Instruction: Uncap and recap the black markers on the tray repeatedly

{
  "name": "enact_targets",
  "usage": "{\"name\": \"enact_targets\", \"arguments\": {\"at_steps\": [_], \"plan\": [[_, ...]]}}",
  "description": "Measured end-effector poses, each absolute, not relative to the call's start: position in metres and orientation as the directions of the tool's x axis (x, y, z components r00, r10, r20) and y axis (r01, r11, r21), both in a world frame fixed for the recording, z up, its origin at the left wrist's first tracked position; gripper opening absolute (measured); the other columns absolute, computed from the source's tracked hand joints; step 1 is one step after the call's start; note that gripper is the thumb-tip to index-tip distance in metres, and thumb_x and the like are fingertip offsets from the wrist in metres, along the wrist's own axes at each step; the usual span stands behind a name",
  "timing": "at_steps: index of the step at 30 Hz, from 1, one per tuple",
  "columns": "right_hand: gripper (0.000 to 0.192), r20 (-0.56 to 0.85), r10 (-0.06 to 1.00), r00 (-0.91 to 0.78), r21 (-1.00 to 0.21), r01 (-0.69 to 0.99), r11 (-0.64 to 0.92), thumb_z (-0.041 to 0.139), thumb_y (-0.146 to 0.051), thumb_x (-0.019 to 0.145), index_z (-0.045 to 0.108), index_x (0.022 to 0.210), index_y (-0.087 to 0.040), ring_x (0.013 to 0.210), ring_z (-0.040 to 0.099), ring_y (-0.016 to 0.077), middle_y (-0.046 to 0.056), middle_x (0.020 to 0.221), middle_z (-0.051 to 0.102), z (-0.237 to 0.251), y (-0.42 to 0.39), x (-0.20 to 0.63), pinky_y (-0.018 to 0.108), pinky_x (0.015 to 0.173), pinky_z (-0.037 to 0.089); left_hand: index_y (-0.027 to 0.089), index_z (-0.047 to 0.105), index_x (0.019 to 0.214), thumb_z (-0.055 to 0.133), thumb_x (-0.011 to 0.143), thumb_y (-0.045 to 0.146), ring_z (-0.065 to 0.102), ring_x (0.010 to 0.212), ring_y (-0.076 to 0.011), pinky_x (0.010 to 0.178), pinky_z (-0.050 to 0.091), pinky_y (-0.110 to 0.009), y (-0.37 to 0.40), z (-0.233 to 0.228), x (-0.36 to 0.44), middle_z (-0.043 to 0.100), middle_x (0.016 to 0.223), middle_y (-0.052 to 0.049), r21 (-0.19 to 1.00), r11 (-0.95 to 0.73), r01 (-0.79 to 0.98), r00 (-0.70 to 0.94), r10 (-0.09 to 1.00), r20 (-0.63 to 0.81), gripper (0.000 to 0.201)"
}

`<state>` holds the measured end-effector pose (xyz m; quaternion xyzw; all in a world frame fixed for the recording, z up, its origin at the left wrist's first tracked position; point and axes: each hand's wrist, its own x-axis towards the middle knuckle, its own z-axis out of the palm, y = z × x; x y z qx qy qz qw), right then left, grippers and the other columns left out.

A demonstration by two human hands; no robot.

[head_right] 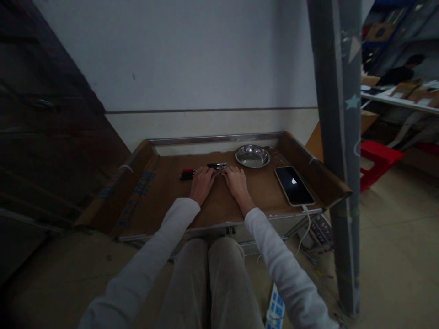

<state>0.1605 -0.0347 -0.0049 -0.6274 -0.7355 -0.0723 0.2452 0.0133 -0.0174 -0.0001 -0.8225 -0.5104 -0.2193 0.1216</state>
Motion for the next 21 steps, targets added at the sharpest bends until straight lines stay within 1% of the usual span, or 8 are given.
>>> {"name": "enact_targets", "arguments": {"at_steps": [4,10,15,17,21], "plan": [[0.022,0.458,0.886,-0.069,-0.237,0.951,0.197,0.041,-0.028,0.094,0.061,0.097,-0.019,0.095,0.053,0.0213,0.008,0.099,0.066,-0.0034,-0.0358,0.1608,0.032,0.081,0.03,0.019,0.057,0.097,0.04,0.093,0.024,0.053,0.097,-0.0239,0.088,0.036,-0.038,-0.0173,-0.0005,0.0139,0.062,0.098,-0.008,0.028,-0.442,0.897,0.377,0.796,0.474,0.019],[0.023,0.452,0.889,-0.075,-0.246,0.947,0.205,0.041,-0.028,0.094,0.062,0.097,-0.019,0.094,0.054,0.0211,0.008,0.1,0.066,-0.0011,-0.0369,0.1614,0.031,0.08,0.031,0.019,0.057,0.097,0.037,0.094,0.021,0.055,0.096,-0.0228,0.088,0.035,-0.037,-0.0195,0.0044,0.0132,0.065,0.099,-0.007,0.05,-0.477,0.878,0.402,0.788,0.466,0.02],[0.021,0.452,0.883,-0.129,-0.238,0.936,0.259,0.042,-0.027,0.094,0.061,0.1,-0.021,0.095,0.054,0.02,0.005,0.102,0.066,-0.0016,-0.0371,0.161,0.031,0.081,0.031,0.02,0.056,0.099,0.037,0.094,0.019,0.056,0.099,-0.022,0.088,0.035,-0.037,-0.0201,0.005,0.0129,0.066,0.102,-0.007,0.047,-0.513,0.857,0.439,0.775,0.455,0.02],[0.021,0.463,0.875,-0.143,-0.247,0.927,0.283,0.042,-0.027,0.094,0.06,0.103,-0.021,0.096,0.054,0.0201,0.006,0.103,0.066,-0.0021,-0.0375,0.1607,0.031,0.081,0.032,0.02,0.055,0.1,0.037,0.094,0.018,0.057,0.098,-0.0218,0.088,0.036,-0.036,-0.0192,0.0037,0.0131,0.066,0.102,-0.007,0.045,-0.519,0.854,0.445,0.771,0.455,0.02],[0.022,0.467,0.859,-0.209,-0.229,0.91,0.345,0.044,-0.024,0.093,0.06,0.107,-0.02,0.097,0.054,0.0199,0.007,0.108,0.064,-0.0023,-0.0388,0.1607,0.029,0.082,0.033,0.018,0.052,0.101,0.036,0.094,0.019,0.058,0.093,-0.0204,0.086,0.038,-0.034,-0.0182,0.0028,0.0141,0.065,0.095,-0.007,0.096,-0.523,0.847,0.428,0.778,0.46,0.018]]}}
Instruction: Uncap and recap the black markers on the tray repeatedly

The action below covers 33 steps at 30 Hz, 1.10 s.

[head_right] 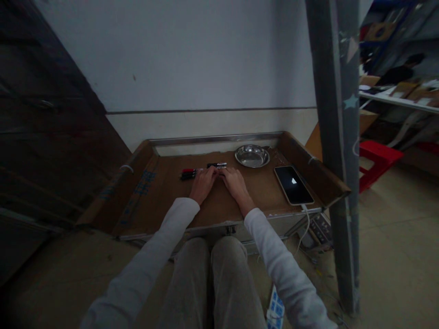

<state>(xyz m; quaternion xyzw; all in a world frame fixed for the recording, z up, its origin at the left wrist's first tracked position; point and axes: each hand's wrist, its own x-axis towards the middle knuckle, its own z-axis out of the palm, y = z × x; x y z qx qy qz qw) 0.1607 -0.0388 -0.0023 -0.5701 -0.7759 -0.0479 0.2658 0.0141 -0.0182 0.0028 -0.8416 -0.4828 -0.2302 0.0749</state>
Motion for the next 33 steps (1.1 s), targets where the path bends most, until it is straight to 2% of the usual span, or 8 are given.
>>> {"name": "enact_targets", "arguments": {"at_steps": [3,8,10,13,18,25,33], "plan": [[0.023,0.479,0.86,-0.174,-0.213,0.928,0.307,0.043,-0.025,0.093,0.062,0.107,-0.023,0.095,0.053,0.0204,0.006,0.104,0.065,-0.001,-0.04,0.161,0.03,0.081,0.034,0.017,0.051,0.104,0.035,0.094,0.023,0.059,0.094,-0.0206,0.088,0.038,-0.034,-0.019,0.003,0.015,0.065,0.096,-0.008,0.129,-0.525,0.841,0.416,0.781,0.466,0.02],[0.026,0.522,0.853,-0.018,-0.28,0.941,0.191,0.04,-0.027,0.094,0.064,0.105,-0.022,0.092,0.054,0.0198,0.007,0.097,0.066,-0.001,-0.042,0.163,0.03,0.082,0.034,0.017,0.046,0.124,0.042,0.09,0.02,0.045,0.123,-0.0229,0.101,0.031,-0.039,-0.017,-0.001,0.016,0.055,0.127,-0.011,0.117,-0.564,0.818,0.442,0.746,0.498,0.035],[0.027,0.531,0.847,0.013,-0.31,0.934,0.18,0.039,-0.027,0.095,0.064,0.106,-0.022,0.092,0.055,0.0192,0.006,0.097,0.067,-0.001,-0.043,0.165,0.029,0.082,0.035,0.018,0.045,0.127,0.043,0.089,0.02,0.039,0.129,-0.0227,0.104,0.027,-0.041,-0.016,-0.003,0.015,0.052,0.132,-0.01,0.109,-0.585,0.803,0.467,0.733,0.495,0.039],[0.03,0.519,0.853,0.049,-0.339,0.928,0.153,0.038,-0.028,0.095,0.063,0.109,-0.023,0.091,0.057,0.0192,0.006,0.098,0.068,-0.003,-0.045,0.168,0.029,0.081,0.037,0.02,0.047,0.126,0.045,0.089,0.022,0.043,0.124,-0.0223,0.103,0.028,-0.04,-0.017,-0.003,0.015,0.055,0.127,-0.009,0.084,-0.623,0.777,0.518,0.71,0.477,0.037],[0.029,0.496,0.863,0.097,-0.351,0.931,0.097,0.04,-0.029,0.094,0.064,0.11,-0.025,0.085,0.061,0.0191,0.005,0.097,0.07,-0.004,-0.049,0.172,0.029,0.075,0.038,0.019,0.059,0.103,0.043,0.092,0.03,0.051,0.109,-0.0213,0.094,0.035,-0.035,-0.023,0.004,0.016,0.06,0.109,-0.008,0.027,-0.717,0.697,0.659,0.654,0.372,0.023],[0.029,0.511,0.857,0.073,-0.279,0.957,0.085,0.039,-0.028,0.095,0.064,0.109,-0.024,0.087,0.061,0.0202,0.006,0.098,0.07,0.0,-0.055,0.167,0.03,0.077,0.036,0.021,0.056,0.113,0.039,0.094,0.026,0.054,0.103,-0.0205,0.092,0.036,-0.035,-0.029,0.007,0.011,0.056,0.11,-0.008,0.072,-0.561,0.825,0.463,0.742,0.485,0.026],[0.031,0.518,0.855,0.015,-0.217,0.969,0.115,0.036,-0.025,0.096,0.061,0.114,-0.022,0.093,0.058,0.0201,0.009,0.103,0.068,0.005,-0.06,0.161,0.031,0.08,0.033,0.021,0.056,0.114,0.043,0.092,0.025,0.055,0.098,-0.0199,0.089,0.039,-0.033,-0.027,0.006,0.01,0.057,0.107,-0.007,0.074,-0.55,0.832,0.439,0.734,0.518,0.025]]}}
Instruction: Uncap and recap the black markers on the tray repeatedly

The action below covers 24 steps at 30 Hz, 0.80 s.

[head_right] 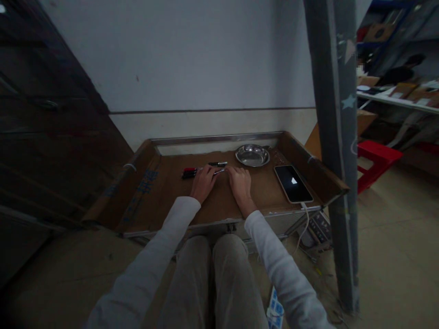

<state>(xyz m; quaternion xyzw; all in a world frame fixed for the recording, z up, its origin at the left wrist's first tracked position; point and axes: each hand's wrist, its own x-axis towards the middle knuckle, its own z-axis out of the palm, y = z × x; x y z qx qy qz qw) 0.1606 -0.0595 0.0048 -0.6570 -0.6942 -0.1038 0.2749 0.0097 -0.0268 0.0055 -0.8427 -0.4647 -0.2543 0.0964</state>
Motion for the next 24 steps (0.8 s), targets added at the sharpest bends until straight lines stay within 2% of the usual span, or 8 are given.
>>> {"name": "enact_targets", "arguments": {"at_steps": [12,14,18,21,24], "plan": [[0.034,0.52,0.854,-0.008,-0.256,0.952,0.165,0.036,-0.023,0.094,0.059,0.118,-0.021,0.095,0.059,0.0224,0.009,0.11,0.066,0.001,-0.056,0.161,0.035,0.083,0.038,0.021,0.056,0.111,0.041,0.094,0.028,0.055,0.097,-0.0203,0.089,0.039,-0.035,-0.026,0.004,0.009,0.057,0.107,-0.007,0.068,-0.56,0.826,0.436,0.71,0.553,0.025],[0.041,0.524,0.845,-0.105,-0.256,0.927,0.274,0.034,-0.018,0.092,0.05,0.13,-0.021,0.101,0.058,0.0217,0.009,0.12,0.062,0.004,-0.058,0.159,0.035,0.088,0.039,0.019,0.056,0.111,0.041,0.094,0.028,0.055,0.097,-0.0201,0.089,0.04,-0.033,-0.027,0.004,0.008,0.057,0.107,-0.008,0.087,-0.569,0.818,0.437,0.712,0.55,0.024],[0.063,0.559,0.753,-0.346,-0.296,0.765,0.571,0.034,-0.011,0.086,0.019,0.146,-0.023,0.123,0.046,0.0173,0.004,0.143,0.041,0.011,-0.063,0.154,0.033,0.101,0.038,0.015,0.054,0.109,0.039,0.094,0.028,0.056,0.095,-0.0184,0.085,0.042,-0.029,-0.03,0.007,0.005,0.057,0.107,-0.009,0.182,-0.536,0.824,0.354,0.74,0.572,0.024],[0.07,0.574,0.747,-0.336,-0.356,0.718,0.598,0.036,-0.015,0.084,0.008,0.148,-0.018,0.13,0.038,0.0186,0.006,0.148,0.032,0.008,-0.061,0.152,0.036,0.105,0.035,0.016,0.053,0.109,0.038,0.095,0.028,0.055,0.096,-0.0174,0.085,0.042,-0.027,-0.034,0.009,0.002,0.057,0.108,-0.009,0.244,-0.478,0.844,0.262,0.764,0.589,0.024],[0.071,0.577,0.769,-0.276,-0.388,0.736,0.554,0.037,-0.016,0.084,0.006,0.148,-0.013,0.133,0.035,0.0205,0.01,0.149,0.028,0.0,-0.055,0.153,0.039,0.107,0.035,0.016,0.054,0.107,0.039,0.094,0.027,0.052,0.099,-0.0222,0.087,0.041,-0.034,-0.043,0.012,0.001,0.057,0.105,-0.01,0.22,-0.323,0.92,0.145,0.805,0.575,0.023]]}}
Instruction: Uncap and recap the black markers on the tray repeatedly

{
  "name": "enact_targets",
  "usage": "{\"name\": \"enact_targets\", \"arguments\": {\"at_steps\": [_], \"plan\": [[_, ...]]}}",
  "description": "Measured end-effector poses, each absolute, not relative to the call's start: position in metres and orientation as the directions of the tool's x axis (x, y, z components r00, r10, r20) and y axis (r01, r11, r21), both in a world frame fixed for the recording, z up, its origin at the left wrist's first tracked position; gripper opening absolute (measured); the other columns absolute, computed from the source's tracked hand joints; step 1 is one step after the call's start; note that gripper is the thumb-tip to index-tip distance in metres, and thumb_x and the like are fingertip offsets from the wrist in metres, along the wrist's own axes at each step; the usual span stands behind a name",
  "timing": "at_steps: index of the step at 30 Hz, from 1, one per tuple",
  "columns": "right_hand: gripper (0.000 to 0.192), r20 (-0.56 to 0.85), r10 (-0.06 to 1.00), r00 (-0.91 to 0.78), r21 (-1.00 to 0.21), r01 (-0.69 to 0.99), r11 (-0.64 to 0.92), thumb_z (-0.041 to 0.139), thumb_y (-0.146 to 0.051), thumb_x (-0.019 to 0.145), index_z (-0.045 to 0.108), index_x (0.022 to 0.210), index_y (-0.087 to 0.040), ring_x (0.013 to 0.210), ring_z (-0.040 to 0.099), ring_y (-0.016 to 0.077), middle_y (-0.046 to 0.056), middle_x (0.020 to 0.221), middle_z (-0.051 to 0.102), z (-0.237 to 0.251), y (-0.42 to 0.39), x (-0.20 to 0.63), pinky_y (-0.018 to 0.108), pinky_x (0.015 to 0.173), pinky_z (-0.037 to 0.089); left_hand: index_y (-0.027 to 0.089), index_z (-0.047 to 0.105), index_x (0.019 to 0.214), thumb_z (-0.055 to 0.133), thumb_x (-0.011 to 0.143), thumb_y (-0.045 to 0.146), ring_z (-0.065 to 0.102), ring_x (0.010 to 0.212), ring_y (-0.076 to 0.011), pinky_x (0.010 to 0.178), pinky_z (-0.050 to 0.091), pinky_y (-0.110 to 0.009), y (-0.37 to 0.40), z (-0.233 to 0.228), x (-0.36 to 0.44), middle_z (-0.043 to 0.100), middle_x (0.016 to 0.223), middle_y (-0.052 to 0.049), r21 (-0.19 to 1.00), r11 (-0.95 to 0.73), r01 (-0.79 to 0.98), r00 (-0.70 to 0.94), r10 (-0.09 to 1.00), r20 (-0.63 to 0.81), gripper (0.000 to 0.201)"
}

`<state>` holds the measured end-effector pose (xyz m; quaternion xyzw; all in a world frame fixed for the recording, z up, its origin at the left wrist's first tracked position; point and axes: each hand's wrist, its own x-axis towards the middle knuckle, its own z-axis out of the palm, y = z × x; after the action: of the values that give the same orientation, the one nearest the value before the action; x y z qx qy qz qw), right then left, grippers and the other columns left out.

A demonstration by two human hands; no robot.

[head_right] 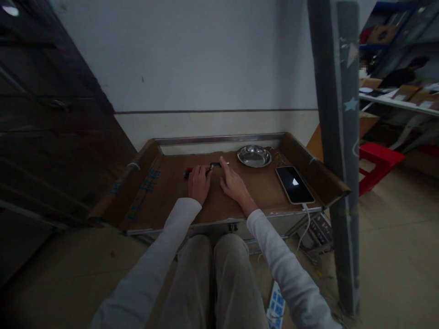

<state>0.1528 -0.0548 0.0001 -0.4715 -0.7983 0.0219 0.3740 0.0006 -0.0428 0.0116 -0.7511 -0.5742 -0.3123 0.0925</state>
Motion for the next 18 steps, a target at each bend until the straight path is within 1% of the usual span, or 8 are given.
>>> {"name": "enact_targets", "arguments": {"at_steps": [3,5,7,9,12,15,18], "plan": [[0.064,0.55,0.807,-0.217,-0.389,0.788,0.477,0.034,-0.014,0.085,0.015,0.146,-0.013,0.128,0.041,0.021,0.012,0.143,0.039,-0.009,-0.047,0.157,0.04,0.104,0.037,0.014,0.054,0.107,0.039,0.093,0.025,0.048,0.104,-0.0282,0.088,0.038,-0.042,-0.053,0.012,0.0,0.056,0.105,-0.014,0.148,-0.138,0.979,0.038,0.844,0.534,0.024],[0.058,0.54,0.817,-0.201,-0.357,0.825,0.439,0.034,-0.013,0.085,0.027,0.143,-0.013,0.128,0.041,0.0214,0.012,0.143,0.04,-0.013,-0.044,0.159,0.04,0.104,0.037,0.012,0.054,0.108,0.035,0.093,0.022,0.047,0.105,-0.0295,0.087,0.038,-0.043,-0.059,0.011,0.0,0.055,0.107,-0.016,0.124,-0.044,0.991,-0.023,0.869,0.495,0.025],[0.051,0.525,0.833,-0.177,-0.325,0.863,0.388,0.035,-0.013,0.085,0.038,0.136,-0.012,0.127,0.041,0.0229,0.013,0.141,0.041,-0.015,-0.04,0.161,0.041,0.103,0.037,0.01,0.053,0.107,0.032,0.093,0.018,0.047,0.104,-0.0294,0.087,0.038,-0.042,-0.062,0.011,0.001,0.054,0.107,-0.018,0.11,0.009,0.994,-0.059,0.888,0.457,0.027],[0.045,0.506,0.848,-0.156,-0.3,0.891,0.342,0.036,-0.014,0.085,0.046,0.129,-0.012,0.123,0.043,0.0241,0.013,0.138,0.045,-0.016,-0.038,0.161,0.041,0.101,0.037,0.009,0.053,0.107,0.027,0.093,0.016,0.047,0.103,-0.0283,0.086,0.039,-0.041,-0.061,0.01,0.001,0.053,0.108,-0.018,0.096,0.017,0.995,-0.058,0.898,0.436,0.03],[0.039,0.48,0.866,-0.14,-0.276,0.913,0.3,0.038,-0.015,0.086,0.052,0.122,-0.014,0.116,0.047,0.0243,0.012,0.13,0.052,-0.015,-0.035,0.16,0.04,0.097,0.038,0.01,0.052,0.108,0.023,0.093,0.014,0.048,0.102,-0.0264,0.086,0.04,-0.039,-0.058,0.01,0.002,0.053,0.108,-0.017,0.094,-0.007,0.996,-0.035,0.901,0.433,0.033],[0.037,0.47,0.873,-0.131,-0.252,0.928,0.275,0.037,-0.018,0.089,0.053,0.122,-0.017,0.111,0.048,0.0244,0.011,0.126,0.053,-0.012,-0.034,0.159,0.039,0.093,0.039,0.01,0.051,0.108,0.022,0.094,0.013,0.049,0.101,-0.0249,0.084,0.042,-0.037,-0.055,0.008,0.003,0.052,0.109,-0.016,0.124,-0.02,0.992,-0.035,0.905,0.424,0.033],[0.038,0.464,0.875,-0.139,-0.226,0.936,0.269,0.035,-0.022,0.091,0.051,0.126,-0.021,0.11,0.046,0.0249,0.01,0.128,0.051,-0.009,-0.033,0.159,0.039,0.09,0.039,0.01,0.05,0.109,0.023,0.094,0.013,0.05,0.1,-0.0241,0.084,0.043,-0.035,-0.053,0.004,0.003,0.051,0.11,-0.016,0.145,-0.028,0.989,-0.038,0.9,0.435,0.031]]}}
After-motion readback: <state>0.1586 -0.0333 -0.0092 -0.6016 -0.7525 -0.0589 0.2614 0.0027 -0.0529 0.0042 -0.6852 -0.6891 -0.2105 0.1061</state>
